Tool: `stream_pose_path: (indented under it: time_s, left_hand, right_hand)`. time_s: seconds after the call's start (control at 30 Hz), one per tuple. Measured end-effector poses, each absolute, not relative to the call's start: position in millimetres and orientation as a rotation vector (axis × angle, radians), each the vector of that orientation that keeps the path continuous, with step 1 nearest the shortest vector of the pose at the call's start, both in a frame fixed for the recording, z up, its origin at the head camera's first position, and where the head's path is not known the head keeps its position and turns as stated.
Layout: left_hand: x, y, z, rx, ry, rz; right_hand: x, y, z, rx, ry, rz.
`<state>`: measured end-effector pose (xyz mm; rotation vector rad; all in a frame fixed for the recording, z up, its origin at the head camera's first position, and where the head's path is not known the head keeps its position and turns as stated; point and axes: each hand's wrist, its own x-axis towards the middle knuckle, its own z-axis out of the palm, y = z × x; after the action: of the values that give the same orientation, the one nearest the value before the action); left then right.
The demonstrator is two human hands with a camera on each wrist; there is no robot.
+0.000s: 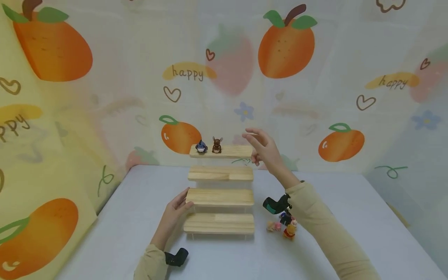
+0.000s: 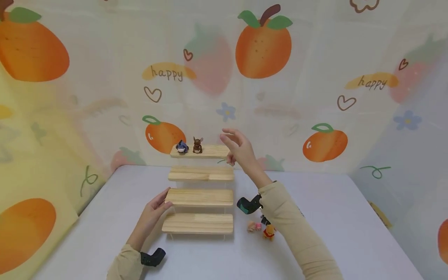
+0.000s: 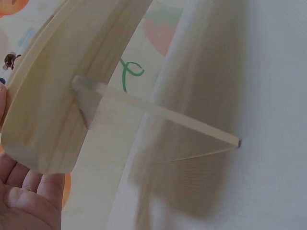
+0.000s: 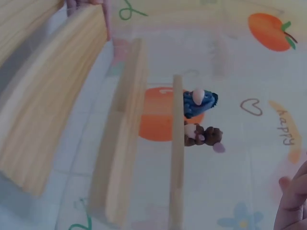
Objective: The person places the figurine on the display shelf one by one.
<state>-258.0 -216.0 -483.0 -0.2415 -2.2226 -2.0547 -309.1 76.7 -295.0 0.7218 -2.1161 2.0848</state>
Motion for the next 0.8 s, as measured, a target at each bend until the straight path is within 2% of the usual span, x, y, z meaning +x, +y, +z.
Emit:
stream_pose_path:
  time_s: [0.27,0.6,0.8]
  left_hand:
    - [-257.9,-216.3,-478.7,-0.221,-2.235,-2.117]
    - [-254.9,-218.1,-479.6,-0.176,-2.248,-2.148]
    - [-257.6,-216.4,-477.0,-0.195,-2.251,-2.127]
  right_hand:
    - [-283.7,107.9,-334.0,0.699,-2.192,2.045]
    - [-256.2,131.6,-414.5,0.498,-2.358,2.129]
    - [-242.4,141.3,-443.0,0.349,-2.410,2.171]
